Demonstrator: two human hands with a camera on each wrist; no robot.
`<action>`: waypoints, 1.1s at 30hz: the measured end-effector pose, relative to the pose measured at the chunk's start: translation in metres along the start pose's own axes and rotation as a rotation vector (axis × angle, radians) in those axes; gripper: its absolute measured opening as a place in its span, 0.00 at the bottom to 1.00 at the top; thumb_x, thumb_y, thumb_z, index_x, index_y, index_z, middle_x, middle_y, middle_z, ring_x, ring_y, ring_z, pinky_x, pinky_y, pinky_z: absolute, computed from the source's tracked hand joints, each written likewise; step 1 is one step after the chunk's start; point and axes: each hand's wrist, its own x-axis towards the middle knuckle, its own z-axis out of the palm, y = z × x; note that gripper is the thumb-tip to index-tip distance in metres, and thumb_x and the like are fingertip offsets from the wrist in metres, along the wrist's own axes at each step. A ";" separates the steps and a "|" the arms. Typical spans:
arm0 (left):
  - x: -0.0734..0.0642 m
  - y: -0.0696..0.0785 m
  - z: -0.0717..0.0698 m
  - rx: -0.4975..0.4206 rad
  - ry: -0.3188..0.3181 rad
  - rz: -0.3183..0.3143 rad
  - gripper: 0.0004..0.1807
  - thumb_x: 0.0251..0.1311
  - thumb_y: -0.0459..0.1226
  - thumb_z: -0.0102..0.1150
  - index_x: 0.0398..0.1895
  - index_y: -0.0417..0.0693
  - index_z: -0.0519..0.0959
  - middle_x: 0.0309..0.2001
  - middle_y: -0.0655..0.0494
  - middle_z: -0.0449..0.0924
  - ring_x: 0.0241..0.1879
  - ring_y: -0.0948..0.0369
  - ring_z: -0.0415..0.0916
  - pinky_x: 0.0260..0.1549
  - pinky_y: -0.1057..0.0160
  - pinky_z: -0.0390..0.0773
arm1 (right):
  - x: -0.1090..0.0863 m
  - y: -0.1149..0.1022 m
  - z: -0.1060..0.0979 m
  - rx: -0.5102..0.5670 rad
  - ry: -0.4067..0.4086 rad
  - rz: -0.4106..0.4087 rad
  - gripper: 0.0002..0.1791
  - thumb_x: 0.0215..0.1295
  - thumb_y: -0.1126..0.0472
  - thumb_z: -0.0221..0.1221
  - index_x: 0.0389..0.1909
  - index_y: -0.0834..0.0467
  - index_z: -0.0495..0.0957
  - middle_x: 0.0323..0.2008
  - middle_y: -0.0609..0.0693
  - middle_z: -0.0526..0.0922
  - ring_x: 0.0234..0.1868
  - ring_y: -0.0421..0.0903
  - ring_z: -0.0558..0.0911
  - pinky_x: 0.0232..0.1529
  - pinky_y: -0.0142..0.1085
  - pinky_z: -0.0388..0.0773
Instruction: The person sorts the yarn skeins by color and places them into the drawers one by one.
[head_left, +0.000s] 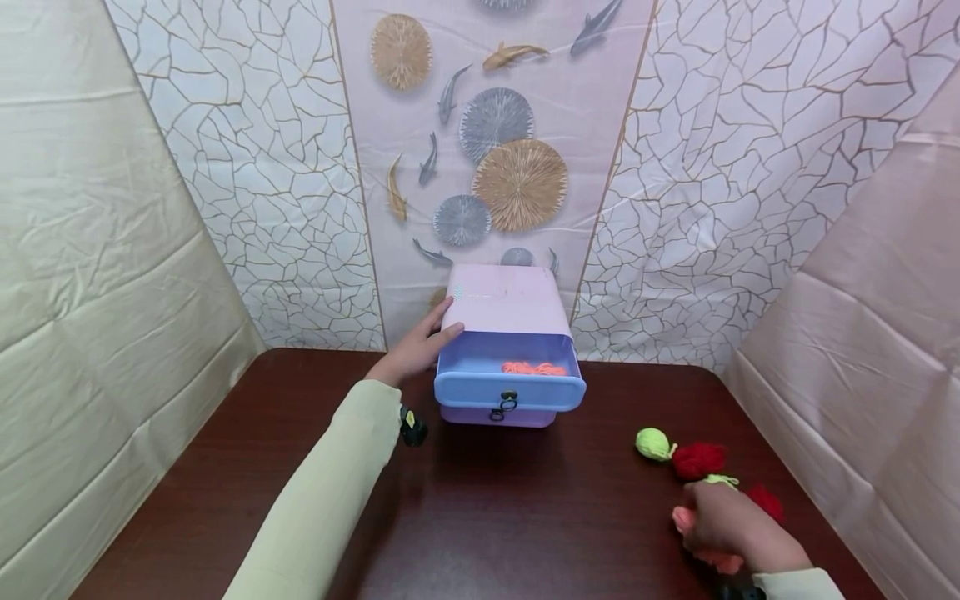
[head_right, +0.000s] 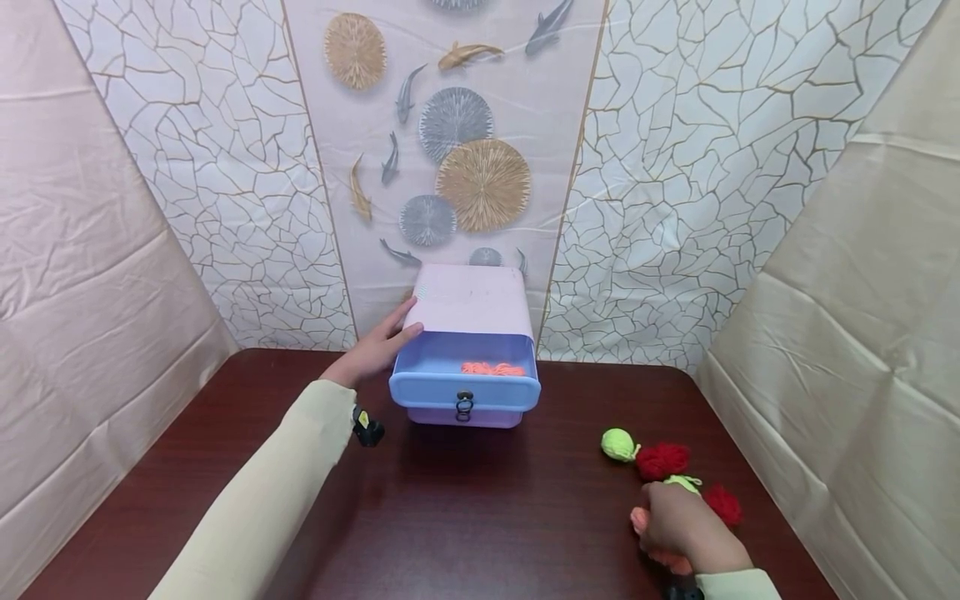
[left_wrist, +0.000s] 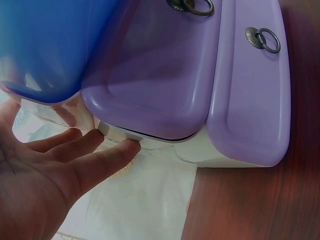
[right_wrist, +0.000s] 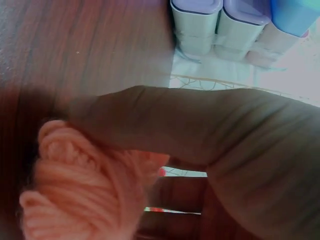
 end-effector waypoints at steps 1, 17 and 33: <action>0.000 0.000 0.000 0.004 0.004 0.000 0.42 0.62 0.64 0.51 0.74 0.83 0.41 0.76 0.48 0.52 0.68 0.46 0.63 0.56 0.44 0.75 | 0.001 -0.001 -0.001 -0.004 -0.001 0.000 0.10 0.45 0.72 0.58 0.24 0.57 0.68 0.09 0.52 0.75 0.06 0.41 0.69 0.09 0.30 0.66; 0.000 0.000 0.000 0.006 0.031 0.029 0.41 0.61 0.64 0.53 0.74 0.83 0.45 0.74 0.47 0.56 0.67 0.46 0.65 0.54 0.45 0.77 | 0.010 -0.023 -0.024 -0.233 0.201 -0.197 0.12 0.48 0.61 0.65 0.36 0.55 0.77 0.18 0.45 0.73 0.20 0.43 0.71 0.24 0.36 0.68; 0.000 -0.002 0.002 -0.009 0.020 0.031 0.41 0.63 0.62 0.52 0.75 0.81 0.44 0.73 0.44 0.56 0.65 0.44 0.67 0.52 0.47 0.78 | 0.016 -0.039 -0.033 -0.262 0.364 -0.324 0.17 0.47 0.60 0.69 0.40 0.56 0.78 0.27 0.45 0.76 0.26 0.42 0.71 0.28 0.36 0.68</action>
